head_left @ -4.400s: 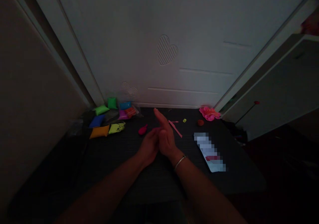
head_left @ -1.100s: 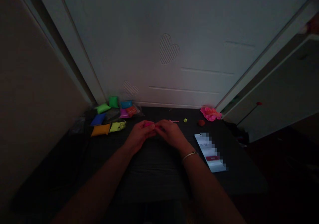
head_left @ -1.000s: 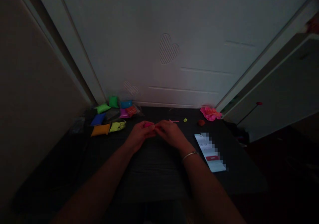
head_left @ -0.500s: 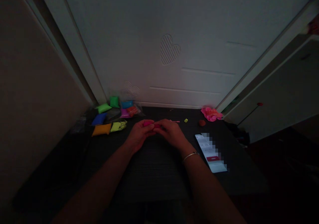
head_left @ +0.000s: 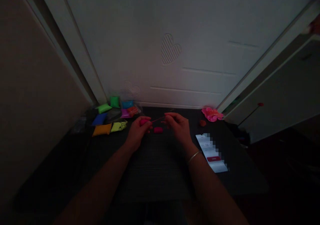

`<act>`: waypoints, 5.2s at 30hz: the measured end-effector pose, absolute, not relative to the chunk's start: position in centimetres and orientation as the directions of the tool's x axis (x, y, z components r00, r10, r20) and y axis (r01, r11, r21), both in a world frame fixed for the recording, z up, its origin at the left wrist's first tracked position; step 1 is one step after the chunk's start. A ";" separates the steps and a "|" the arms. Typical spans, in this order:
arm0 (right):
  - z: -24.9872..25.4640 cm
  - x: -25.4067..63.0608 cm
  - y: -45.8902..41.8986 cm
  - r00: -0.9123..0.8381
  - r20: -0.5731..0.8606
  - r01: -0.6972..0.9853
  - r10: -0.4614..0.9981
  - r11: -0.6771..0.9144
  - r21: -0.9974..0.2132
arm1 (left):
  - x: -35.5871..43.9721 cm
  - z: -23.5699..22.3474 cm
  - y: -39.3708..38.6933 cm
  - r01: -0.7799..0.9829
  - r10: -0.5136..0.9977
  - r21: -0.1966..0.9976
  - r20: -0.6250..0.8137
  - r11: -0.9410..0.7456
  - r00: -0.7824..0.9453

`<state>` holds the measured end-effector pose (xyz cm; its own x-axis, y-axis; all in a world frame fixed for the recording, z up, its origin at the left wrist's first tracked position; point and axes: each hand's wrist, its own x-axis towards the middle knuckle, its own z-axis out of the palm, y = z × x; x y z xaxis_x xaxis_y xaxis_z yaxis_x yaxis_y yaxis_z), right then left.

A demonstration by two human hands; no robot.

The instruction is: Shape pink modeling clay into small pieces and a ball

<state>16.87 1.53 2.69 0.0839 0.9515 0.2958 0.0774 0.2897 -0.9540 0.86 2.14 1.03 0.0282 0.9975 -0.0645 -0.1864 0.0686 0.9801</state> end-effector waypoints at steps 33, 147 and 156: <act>2.1 15.8 1.1 -0.399 0.310 0.270 0.863 0.433 -0.860 | 1.3 2.0 1.1 -0.192 0.964 0.975 -0.062 0.114 0.258; 2.0 15.2 0.6 -0.034 0.362 0.180 0.931 0.362 -0.914 | 1.5 1.8 0.7 -0.061 0.996 0.994 0.088 -0.087 0.020; 2.4 16.1 0.8 -0.194 0.517 0.347 0.834 0.552 -0.759 | 1.2 2.5 0.8 -0.051 0.997 0.998 0.048 -0.045 0.064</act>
